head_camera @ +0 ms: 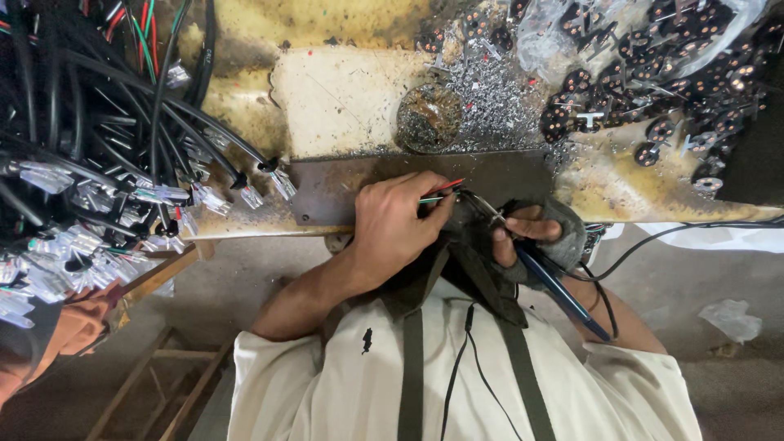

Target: The person uses a soldering iron to join exposed wire ends to small black components on a workbench. They repeatedly pick up wires, apply solder, and place the finished pieces aside. The workbench is cluttered with wires, connectors, and solder residue.

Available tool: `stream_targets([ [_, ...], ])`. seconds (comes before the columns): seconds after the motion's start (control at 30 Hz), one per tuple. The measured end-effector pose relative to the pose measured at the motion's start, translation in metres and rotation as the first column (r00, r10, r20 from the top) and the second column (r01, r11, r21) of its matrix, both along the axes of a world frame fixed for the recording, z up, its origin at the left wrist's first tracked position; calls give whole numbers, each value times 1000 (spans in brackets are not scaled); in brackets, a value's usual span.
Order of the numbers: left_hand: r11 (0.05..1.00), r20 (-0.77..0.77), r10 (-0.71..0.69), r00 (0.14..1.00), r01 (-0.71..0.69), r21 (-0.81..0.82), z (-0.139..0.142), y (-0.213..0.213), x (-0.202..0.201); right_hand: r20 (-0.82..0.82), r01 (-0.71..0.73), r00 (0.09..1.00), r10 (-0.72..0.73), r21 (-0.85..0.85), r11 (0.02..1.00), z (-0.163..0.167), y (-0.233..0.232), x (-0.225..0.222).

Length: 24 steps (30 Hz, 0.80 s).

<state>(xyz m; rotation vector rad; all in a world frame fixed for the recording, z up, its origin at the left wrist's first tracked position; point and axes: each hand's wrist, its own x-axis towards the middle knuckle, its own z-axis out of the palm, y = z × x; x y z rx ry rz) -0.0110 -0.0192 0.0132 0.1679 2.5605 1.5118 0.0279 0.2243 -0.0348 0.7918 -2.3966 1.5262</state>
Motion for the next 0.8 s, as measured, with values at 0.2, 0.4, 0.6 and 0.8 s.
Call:
stream_targets([
  [0.2,997,84,-69,994,67,26,2,-6,-10,-55,16,998,-12,80,997,-12,5,10],
  [0.4,1000,101,-23,995,23,7,3,-1,-14,159,60,985,-61,8,998,-18,16,30],
  [0.6,1000,88,-13,996,14,-16,2,1,-11,-117,-8,993,15,62,998,-22,15,19],
  [0.8,999,66,13,998,-11,-30,2,3,-9,16,31,999,-31,-13,999,-15,12,17],
])
